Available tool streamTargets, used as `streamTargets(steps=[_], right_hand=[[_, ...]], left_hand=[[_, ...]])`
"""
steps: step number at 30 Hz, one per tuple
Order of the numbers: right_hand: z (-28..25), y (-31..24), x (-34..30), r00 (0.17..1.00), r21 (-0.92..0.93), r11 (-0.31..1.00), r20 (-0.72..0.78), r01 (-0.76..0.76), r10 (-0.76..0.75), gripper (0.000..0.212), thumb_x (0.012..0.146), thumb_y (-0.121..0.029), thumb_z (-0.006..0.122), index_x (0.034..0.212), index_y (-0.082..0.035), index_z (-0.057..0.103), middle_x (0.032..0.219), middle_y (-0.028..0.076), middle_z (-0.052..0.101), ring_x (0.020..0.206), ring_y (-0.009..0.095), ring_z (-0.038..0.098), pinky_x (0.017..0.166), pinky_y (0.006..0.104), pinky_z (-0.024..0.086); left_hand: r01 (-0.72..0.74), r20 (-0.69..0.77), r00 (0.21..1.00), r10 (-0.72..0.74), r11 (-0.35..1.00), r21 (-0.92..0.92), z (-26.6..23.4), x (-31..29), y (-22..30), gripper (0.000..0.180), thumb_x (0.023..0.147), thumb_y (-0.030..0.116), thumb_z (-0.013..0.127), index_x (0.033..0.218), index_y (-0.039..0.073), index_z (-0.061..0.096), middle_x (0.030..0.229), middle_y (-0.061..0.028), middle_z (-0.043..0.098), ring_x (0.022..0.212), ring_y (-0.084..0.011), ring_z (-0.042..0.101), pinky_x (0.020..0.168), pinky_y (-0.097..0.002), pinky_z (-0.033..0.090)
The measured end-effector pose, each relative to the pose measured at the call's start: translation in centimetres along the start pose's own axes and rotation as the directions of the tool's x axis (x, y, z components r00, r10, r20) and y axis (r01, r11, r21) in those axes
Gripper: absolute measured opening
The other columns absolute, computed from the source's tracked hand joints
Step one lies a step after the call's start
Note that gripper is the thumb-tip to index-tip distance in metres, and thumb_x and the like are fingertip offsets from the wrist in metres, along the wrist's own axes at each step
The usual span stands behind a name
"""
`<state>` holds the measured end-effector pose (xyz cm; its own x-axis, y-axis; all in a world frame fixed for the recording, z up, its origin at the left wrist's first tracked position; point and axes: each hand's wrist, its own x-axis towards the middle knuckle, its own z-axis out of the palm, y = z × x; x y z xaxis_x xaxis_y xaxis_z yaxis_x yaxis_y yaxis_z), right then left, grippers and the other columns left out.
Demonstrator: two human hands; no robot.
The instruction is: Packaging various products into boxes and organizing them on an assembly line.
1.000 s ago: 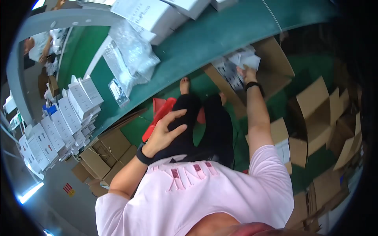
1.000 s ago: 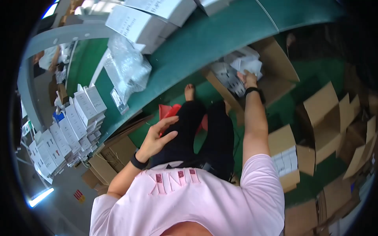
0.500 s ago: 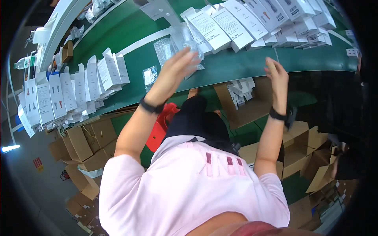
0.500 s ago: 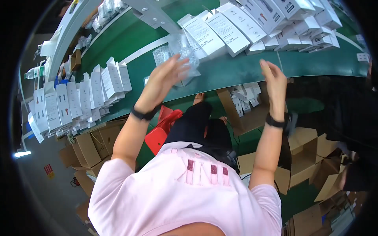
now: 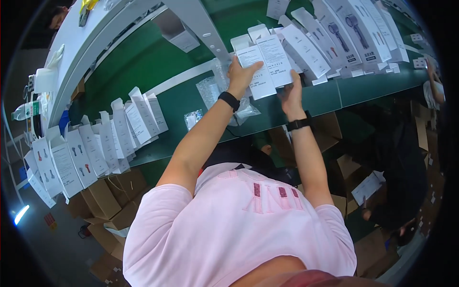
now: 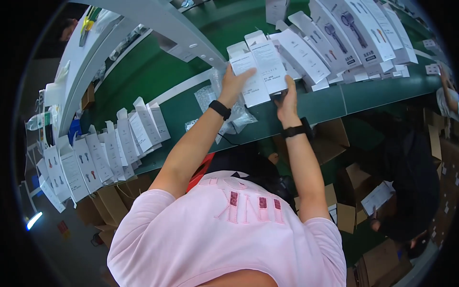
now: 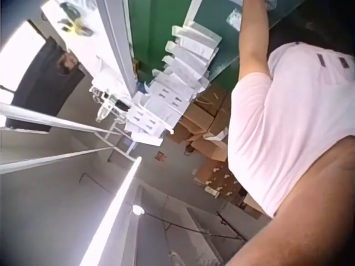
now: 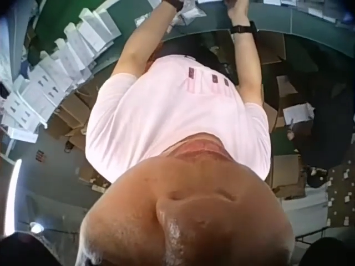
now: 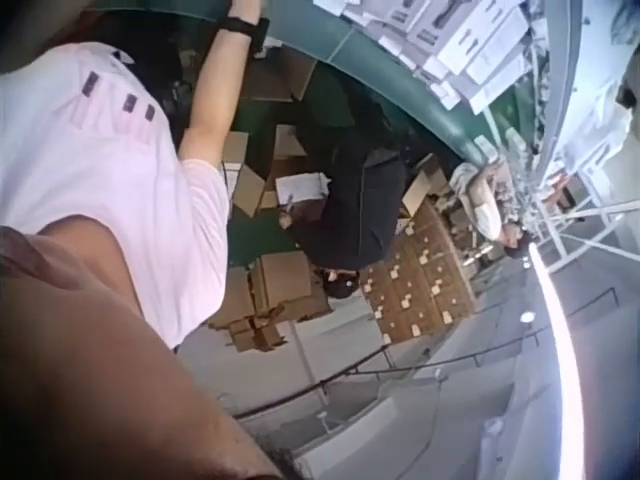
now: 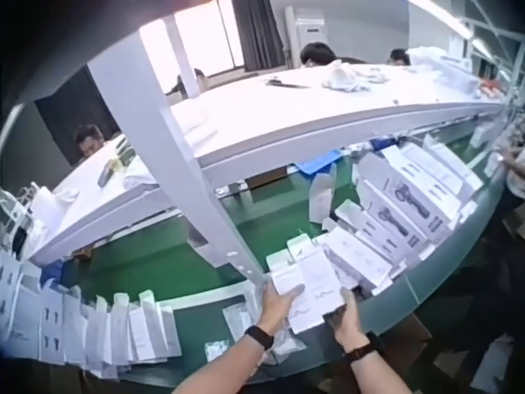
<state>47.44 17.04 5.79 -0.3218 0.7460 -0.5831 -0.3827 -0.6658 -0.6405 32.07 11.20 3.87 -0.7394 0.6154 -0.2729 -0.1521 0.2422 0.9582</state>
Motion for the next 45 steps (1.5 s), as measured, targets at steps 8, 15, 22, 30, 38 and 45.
streamTargets(steps=[8, 15, 22, 30, 38, 45], right_hand=[[-2.3, -2.5, 3.9, 0.904, -0.484, 0.848, 0.229, -0.215, 0.360, 0.090, 0.080, -0.070, 0.051, 0.144, -0.009, 0.034, 0.147, 0.014, 0.035, 0.135, 0.031, 0.027, 0.109, 0.0538, 0.012], [-0.3, -5.1, -3.3, 0.875, -0.538, 0.842, 0.427, 0.042, 0.229, 0.070, 0.089, -0.049, 0.053, 0.136, 0.002, 0.044, 0.136, 0.017, 0.048, 0.123, 0.025, 0.047, 0.102, 0.0358, 0.035], [-10.7, -10.5, -17.5, 0.730, -0.650, 0.465, 0.684, 0.601, 0.013, 0.101, 0.072, -0.037, 0.072, 0.144, 0.010, 0.018, 0.150, 0.028, 0.022, 0.141, 0.035, 0.024, 0.114, 0.0376, 0.019], [-32.8, -10.6, -16.6, 0.996, -0.670, 0.739, -0.005, -0.073, 0.094, 0.070, 0.079, -0.031, 0.072, 0.131, 0.007, 0.045, 0.126, 0.015, 0.055, 0.114, 0.020, 0.052, 0.097, 0.0325, 0.040], [-52.2, 0.3, 10.0, 0.849, -0.785, 0.485, -0.095, -0.385, 0.520, 0.081, 0.068, -0.050, 0.077, 0.126, 0.003, 0.055, 0.121, 0.015, 0.060, 0.112, 0.023, 0.053, 0.099, 0.0330, 0.037], [-53.1, 8.9, 19.8, 0.999, -0.992, -0.122, -0.025, -0.030, -0.043, 0.104, 0.058, -0.047, 0.081, 0.143, -0.008, 0.033, 0.138, 0.025, 0.043, 0.126, 0.040, 0.044, 0.100, 0.0463, 0.040]], left_hand=[[0.354, 0.497, 0.831, -0.249, 0.927, -0.128, -1.9, 2.7, 3.7, 0.049, 0.084, 0.022, 0.071, 0.125, 0.002, 0.052, 0.119, -0.0107, 0.061, 0.108, -0.0208, 0.059, 0.089, -0.0338, 0.050], [0.239, 0.402, 0.912, -0.084, 0.904, -0.354, -4.7, -4.5, 7.8, 0.042, 0.083, 0.003, 0.068, 0.121, -0.001, 0.052, 0.114, -0.0101, 0.061, 0.102, -0.0213, 0.061, 0.087, -0.0337, 0.049], [-0.045, 0.516, 0.856, 0.007, 0.997, 0.062, -6.3, -20.0, 8.6, 0.058, 0.067, 0.018, 0.083, 0.114, -0.006, 0.057, 0.110, -0.0137, 0.063, 0.095, -0.0213, 0.064, 0.084, -0.0371, 0.052], [0.534, 0.709, 0.641, -0.294, 0.834, -0.137, 19.1, -27.6, -11.6, 0.086, 0.073, 0.006, 0.079, 0.140, 0.003, 0.026, 0.122, -0.0104, 0.054, 0.112, -0.0185, 0.054, 0.092, -0.0325, 0.047], [0.868, 0.322, 0.494, -0.808, 0.436, -0.238, 31.3, -20.7, -36.9, 0.059, 0.074, 0.013, 0.078, 0.121, -0.004, 0.048, 0.109, -0.0181, 0.063, 0.090, -0.0288, 0.065, 0.070, -0.0400, 0.056], [0.890, 0.543, 0.344, -0.766, 0.450, 0.071, 31.7, -15.5, -38.1, 0.028, 0.088, 0.025, 0.052, 0.108, 0.005, 0.056, 0.104, -0.0128, 0.062, 0.093, -0.0310, 0.061, 0.084, -0.0434, 0.048]])
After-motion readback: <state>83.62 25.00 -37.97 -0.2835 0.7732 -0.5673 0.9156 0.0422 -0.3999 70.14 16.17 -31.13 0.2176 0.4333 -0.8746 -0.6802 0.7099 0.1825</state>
